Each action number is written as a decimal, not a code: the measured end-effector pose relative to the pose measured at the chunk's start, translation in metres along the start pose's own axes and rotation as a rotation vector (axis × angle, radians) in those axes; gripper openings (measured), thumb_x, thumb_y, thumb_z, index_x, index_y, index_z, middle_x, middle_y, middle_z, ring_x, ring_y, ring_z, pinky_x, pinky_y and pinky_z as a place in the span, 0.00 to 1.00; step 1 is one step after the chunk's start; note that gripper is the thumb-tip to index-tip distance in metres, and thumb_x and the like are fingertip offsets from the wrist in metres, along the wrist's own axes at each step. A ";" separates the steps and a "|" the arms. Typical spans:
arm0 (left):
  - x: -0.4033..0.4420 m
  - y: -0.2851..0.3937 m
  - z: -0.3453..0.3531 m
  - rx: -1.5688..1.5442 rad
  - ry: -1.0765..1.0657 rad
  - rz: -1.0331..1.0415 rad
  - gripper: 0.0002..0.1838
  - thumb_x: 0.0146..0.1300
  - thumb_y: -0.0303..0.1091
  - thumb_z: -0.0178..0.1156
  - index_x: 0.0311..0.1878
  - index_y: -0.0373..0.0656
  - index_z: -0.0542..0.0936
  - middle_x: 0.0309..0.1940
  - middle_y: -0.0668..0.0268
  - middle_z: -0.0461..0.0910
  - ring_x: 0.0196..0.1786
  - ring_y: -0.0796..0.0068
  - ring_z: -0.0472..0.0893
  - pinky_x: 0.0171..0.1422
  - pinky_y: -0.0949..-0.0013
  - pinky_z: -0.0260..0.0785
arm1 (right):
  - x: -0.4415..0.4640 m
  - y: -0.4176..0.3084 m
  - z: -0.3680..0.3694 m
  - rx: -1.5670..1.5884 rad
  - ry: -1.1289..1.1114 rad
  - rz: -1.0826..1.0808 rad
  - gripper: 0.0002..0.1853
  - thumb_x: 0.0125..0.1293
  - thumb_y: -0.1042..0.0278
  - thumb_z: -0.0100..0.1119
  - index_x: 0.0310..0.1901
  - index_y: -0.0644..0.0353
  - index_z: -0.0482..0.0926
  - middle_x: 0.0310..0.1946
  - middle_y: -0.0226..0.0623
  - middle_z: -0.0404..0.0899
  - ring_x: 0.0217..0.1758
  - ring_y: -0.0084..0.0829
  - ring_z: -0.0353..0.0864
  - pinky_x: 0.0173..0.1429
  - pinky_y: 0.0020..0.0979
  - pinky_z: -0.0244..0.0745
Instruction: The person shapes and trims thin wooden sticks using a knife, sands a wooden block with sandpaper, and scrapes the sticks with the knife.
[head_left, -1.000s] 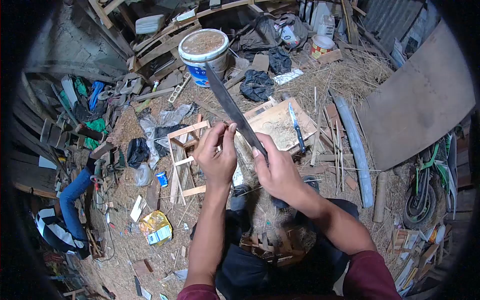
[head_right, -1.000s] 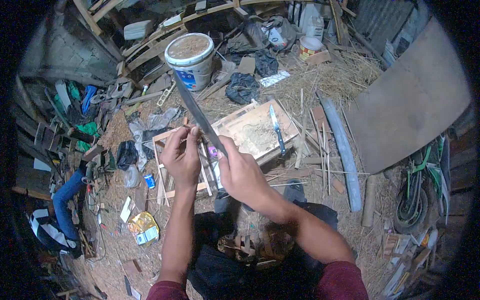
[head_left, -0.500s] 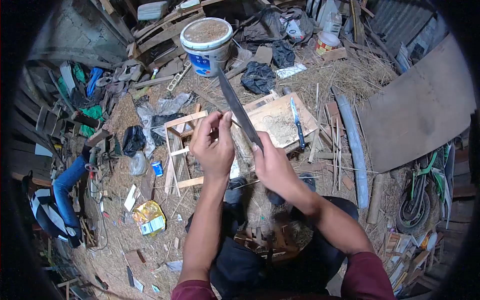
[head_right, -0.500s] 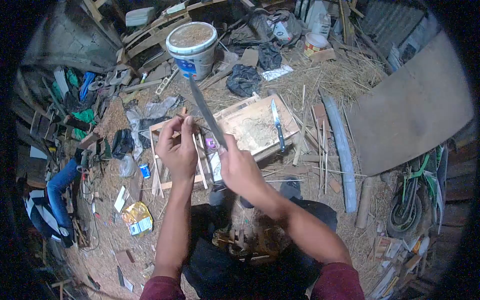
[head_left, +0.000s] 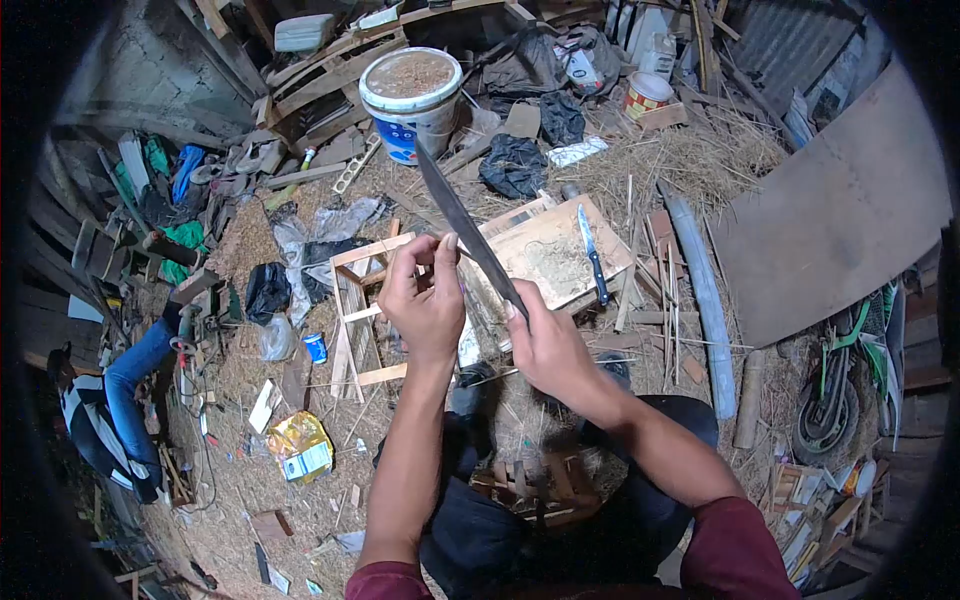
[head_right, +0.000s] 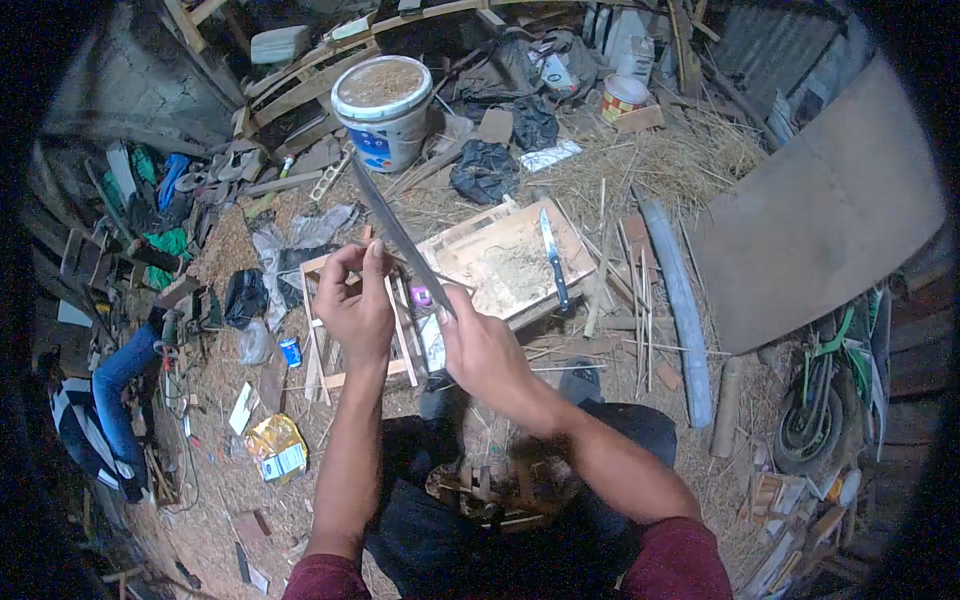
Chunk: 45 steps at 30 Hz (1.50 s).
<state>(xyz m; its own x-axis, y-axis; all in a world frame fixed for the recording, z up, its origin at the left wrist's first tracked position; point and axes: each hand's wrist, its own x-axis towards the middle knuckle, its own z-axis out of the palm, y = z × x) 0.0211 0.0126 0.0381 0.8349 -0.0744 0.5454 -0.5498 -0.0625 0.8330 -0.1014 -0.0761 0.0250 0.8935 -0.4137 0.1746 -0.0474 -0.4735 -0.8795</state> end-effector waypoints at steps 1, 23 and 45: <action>0.000 0.001 0.000 -0.014 0.000 -0.001 0.05 0.66 0.25 0.62 0.36 0.34 0.78 0.27 0.70 0.77 0.32 0.85 0.77 0.35 0.80 0.72 | 0.001 0.003 0.000 -0.018 -0.032 0.034 0.14 0.70 0.72 0.47 0.56 0.62 0.68 0.20 0.55 0.75 0.27 0.59 0.79 0.30 0.47 0.69; -0.005 -0.008 -0.010 0.009 -0.007 -0.023 0.05 0.66 0.26 0.63 0.38 0.34 0.79 0.27 0.68 0.79 0.30 0.85 0.78 0.33 0.81 0.70 | -0.004 0.052 0.018 -0.253 -0.118 0.057 0.15 0.69 0.73 0.46 0.55 0.65 0.63 0.17 0.56 0.75 0.22 0.60 0.78 0.28 0.55 0.70; -0.018 0.000 -0.002 -0.002 -0.004 0.020 0.06 0.63 0.28 0.67 0.36 0.36 0.80 0.25 0.67 0.79 0.27 0.86 0.76 0.26 0.80 0.68 | -0.021 0.041 0.014 -0.204 -0.017 0.032 0.10 0.72 0.69 0.45 0.46 0.67 0.64 0.19 0.60 0.75 0.26 0.64 0.77 0.33 0.57 0.71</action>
<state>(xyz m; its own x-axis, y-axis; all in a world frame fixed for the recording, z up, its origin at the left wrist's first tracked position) 0.0063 0.0154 0.0290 0.8237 -0.0791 0.5615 -0.5661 -0.0591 0.8222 -0.1160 -0.0756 -0.0206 0.8975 -0.4186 0.1389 -0.1636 -0.6086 -0.7764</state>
